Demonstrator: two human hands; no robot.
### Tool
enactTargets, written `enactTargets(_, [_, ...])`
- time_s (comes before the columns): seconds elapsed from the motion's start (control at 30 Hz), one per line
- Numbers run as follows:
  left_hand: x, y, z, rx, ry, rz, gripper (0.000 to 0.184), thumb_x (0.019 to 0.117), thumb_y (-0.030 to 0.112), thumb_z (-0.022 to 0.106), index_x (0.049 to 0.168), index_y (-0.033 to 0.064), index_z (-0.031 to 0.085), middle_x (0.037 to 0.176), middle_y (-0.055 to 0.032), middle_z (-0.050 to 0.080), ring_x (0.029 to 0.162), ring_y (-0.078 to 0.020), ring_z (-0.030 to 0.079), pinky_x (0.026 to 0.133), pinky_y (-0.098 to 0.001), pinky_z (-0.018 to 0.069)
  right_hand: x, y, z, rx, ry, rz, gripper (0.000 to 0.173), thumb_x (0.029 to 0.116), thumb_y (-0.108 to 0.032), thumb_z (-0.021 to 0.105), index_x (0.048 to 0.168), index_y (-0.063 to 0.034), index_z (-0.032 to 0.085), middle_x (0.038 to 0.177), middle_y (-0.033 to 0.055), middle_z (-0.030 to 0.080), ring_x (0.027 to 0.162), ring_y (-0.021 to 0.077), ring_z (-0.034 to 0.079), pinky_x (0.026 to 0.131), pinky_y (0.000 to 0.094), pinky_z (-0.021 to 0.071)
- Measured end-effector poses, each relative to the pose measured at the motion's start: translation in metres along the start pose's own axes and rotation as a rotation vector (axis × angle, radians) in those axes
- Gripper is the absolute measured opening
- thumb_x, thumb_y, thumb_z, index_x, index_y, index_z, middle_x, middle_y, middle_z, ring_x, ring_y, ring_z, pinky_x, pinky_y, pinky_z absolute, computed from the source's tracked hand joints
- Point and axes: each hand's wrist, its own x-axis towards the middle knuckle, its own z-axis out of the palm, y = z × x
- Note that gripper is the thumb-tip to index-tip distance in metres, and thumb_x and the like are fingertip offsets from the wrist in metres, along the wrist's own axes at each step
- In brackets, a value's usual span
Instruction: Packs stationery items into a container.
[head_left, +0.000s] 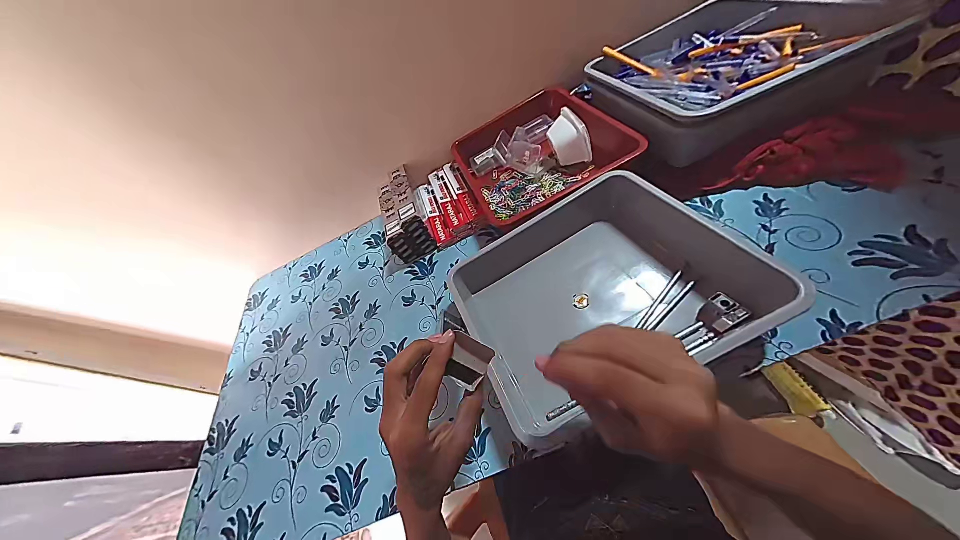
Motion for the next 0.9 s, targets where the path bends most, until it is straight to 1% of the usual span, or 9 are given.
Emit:
enactTargets(0.07, [-0.001,0.000,0.000,0.001,0.002,-0.002,0.048,0.0851,0.014,0.077,0.131,0.0088,0.065,0.122,-0.0060,0.058,0.114,-0.0039,0.059,0.098,-0.0194,0.0512,0.001,0.032,-0.019,-0.093,-0.469,0.076,0.017,0.0959,-0.007,0.059,0.101,-0.0079,0.076,0.084,0.0068,0.071,0.074,0.0187,0.069,0.061,0.0303,0.0540])
enactTargets(0.17, [-0.002,-0.001,0.000,-0.004,0.015,0.001,0.048,0.0852,0.014,0.077,0.131,0.0078,0.065,0.122,-0.0062,0.058,0.113,-0.0035,0.059,0.098,-0.0189,0.0512,0.019,0.066,-0.032,-0.019,-1.221,0.356,0.020,0.0949,-0.001,0.066,0.113,-0.0038,0.074,0.100,0.0166,0.070,0.092,0.0336,0.068,0.077,0.0499,0.0529])
enactTargets(0.2, [-0.002,-0.002,0.000,-0.008,0.023,0.002,0.048,0.0851,0.014,0.077,0.131,0.0076,0.065,0.122,-0.0061,0.058,0.113,-0.0031,0.059,0.099,-0.0187,0.0508,0.024,0.071,-0.029,-0.024,-1.373,0.420,0.024,0.0956,0.000,0.065,0.118,-0.0017,0.072,0.108,0.0207,0.068,0.099,0.0379,0.067,0.084,0.0538,0.0507])
enactTargets(0.27, [-0.004,-0.002,-0.001,-0.018,0.039,-0.002,0.048,0.0845,0.014,0.078,0.131,0.0072,0.065,0.124,-0.0057,0.058,0.115,-0.0029,0.059,0.100,-0.0191,0.0508,0.022,0.078,-0.019,-0.051,-1.525,0.400,0.026,0.0960,0.000,0.064,0.122,0.0011,0.069,0.114,0.0248,0.065,0.105,0.0420,0.064,0.087,0.0566,0.0492])
enactTargets(0.43, [-0.008,-0.004,-0.003,-0.043,0.060,-0.016,0.049,0.0837,0.014,0.079,0.131,0.0081,0.066,0.123,-0.0049,0.058,0.115,-0.0033,0.059,0.099,-0.0199,0.0520,0.018,0.081,-0.025,0.045,-1.491,0.337,0.026,0.0943,0.001,0.065,0.120,0.0014,0.069,0.109,0.0228,0.067,0.101,0.0395,0.066,0.086,0.0549,0.0499])
enactTargets(0.53, [-0.007,-0.003,-0.006,-0.023,0.064,-0.015,0.050,0.0827,0.013,0.079,0.131,0.0069,0.066,0.121,-0.0062,0.058,0.114,-0.0040,0.059,0.098,-0.0190,0.0516,0.032,0.074,-0.034,-0.010,-1.614,0.395,0.036,0.0965,-0.001,0.064,0.133,-0.0017,0.064,0.119,0.0244,0.064,0.109,0.0406,0.062,0.091,0.0549,0.0474])
enactTargets(0.7, [-0.010,-0.002,-0.002,-0.011,0.098,-0.012,0.049,0.0829,0.012,0.078,0.130,0.0056,0.066,0.121,-0.0073,0.059,0.116,-0.0031,0.058,0.099,-0.0164,0.0491,0.025,0.084,-0.026,-0.084,-1.614,0.311,0.036,0.0918,0.003,0.067,0.127,-0.0009,0.067,0.115,0.0252,0.066,0.106,0.0435,0.063,0.089,0.0577,0.0474])
enactTargets(0.8, [-0.018,-0.001,0.004,0.005,0.167,-0.011,0.048,0.0858,0.013,0.077,0.131,0.0057,0.064,0.125,-0.0067,0.059,0.117,-0.0024,0.057,0.100,-0.0167,0.0490,0.012,0.094,-0.028,-0.089,-1.366,0.195,0.025,0.0916,0.002,0.067,0.116,-0.0022,0.072,0.104,0.0203,0.068,0.098,0.0393,0.067,0.082,0.0536,0.0521])
enactTargets(0.9, [-0.024,0.003,0.004,0.036,0.269,-0.018,0.047,0.0890,0.018,0.077,0.132,0.0081,0.062,0.128,-0.0030,0.059,0.120,-0.0011,0.057,0.097,-0.0176,0.0508,0.008,0.086,-0.035,-0.160,-0.871,0.001,0.014,0.0912,-0.001,0.063,0.099,-0.0056,0.074,0.088,0.0113,0.071,0.080,0.0287,0.071,0.068,0.0429,0.0571])
